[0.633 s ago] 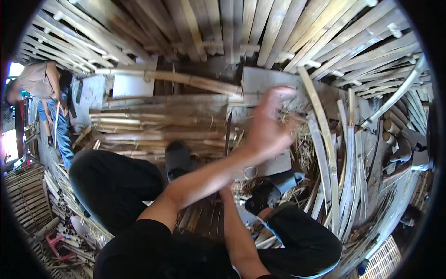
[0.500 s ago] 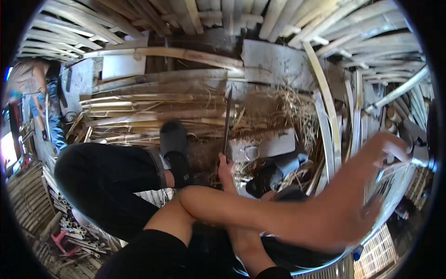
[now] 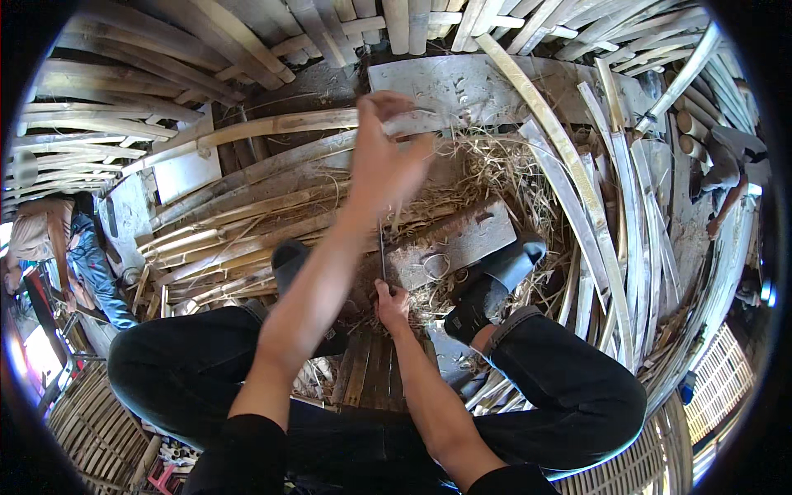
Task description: Strip or peel bamboo stalks into thin strips using a long metal tool.
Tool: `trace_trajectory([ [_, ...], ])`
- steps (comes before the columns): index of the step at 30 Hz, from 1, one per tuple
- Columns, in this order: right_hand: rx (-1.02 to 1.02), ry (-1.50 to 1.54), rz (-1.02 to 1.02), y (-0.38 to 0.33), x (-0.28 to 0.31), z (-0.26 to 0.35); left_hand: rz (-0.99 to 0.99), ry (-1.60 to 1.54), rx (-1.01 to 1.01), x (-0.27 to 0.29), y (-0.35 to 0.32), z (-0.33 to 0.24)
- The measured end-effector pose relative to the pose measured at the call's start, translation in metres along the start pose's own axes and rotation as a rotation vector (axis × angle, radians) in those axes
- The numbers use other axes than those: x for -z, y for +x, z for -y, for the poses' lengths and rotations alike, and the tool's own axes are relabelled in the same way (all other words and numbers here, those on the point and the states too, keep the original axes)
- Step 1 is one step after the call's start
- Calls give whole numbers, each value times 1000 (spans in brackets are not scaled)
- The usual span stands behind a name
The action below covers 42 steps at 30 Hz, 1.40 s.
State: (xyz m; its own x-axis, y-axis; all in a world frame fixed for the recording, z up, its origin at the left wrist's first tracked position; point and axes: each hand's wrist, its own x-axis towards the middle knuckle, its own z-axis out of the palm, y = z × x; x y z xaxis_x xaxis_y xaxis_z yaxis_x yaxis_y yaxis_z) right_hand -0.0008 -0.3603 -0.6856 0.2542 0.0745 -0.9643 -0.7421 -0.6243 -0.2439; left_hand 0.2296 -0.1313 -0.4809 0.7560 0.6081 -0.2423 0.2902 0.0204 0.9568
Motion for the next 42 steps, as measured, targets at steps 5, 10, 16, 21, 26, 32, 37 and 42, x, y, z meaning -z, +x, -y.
trace_trajectory([
  [5, 204, 203, -13, -15, -36, 20, -224, 1073, -55, 96, 90, 195],
  [10, 259, 139, -52, -8, -20, 17, 91, 1510, -83, 109, 82, 192],
  [16, 228, -102, -139, -2, -19, 20, 64, 1441, -302, 138, 71, 121],
  [21, 270, -310, -341, -24, 2, 51, -17, 1296, -457, 187, 73, -36],
  [26, 448, -414, -333, -70, 7, 79, -479, 1006, -976, 261, 48, -209],
  [32, 433, -223, -328, -140, 9, 95, -1001, 667, -1345, 300, -113, -395],
  [37, 1142, 391, -168, -194, 36, 164, -711, -191, -1448, 269, -229, -466],
  [42, 1028, 348, 47, -389, 97, 253, -177, -433, -1321, 293, -263, -444],
])
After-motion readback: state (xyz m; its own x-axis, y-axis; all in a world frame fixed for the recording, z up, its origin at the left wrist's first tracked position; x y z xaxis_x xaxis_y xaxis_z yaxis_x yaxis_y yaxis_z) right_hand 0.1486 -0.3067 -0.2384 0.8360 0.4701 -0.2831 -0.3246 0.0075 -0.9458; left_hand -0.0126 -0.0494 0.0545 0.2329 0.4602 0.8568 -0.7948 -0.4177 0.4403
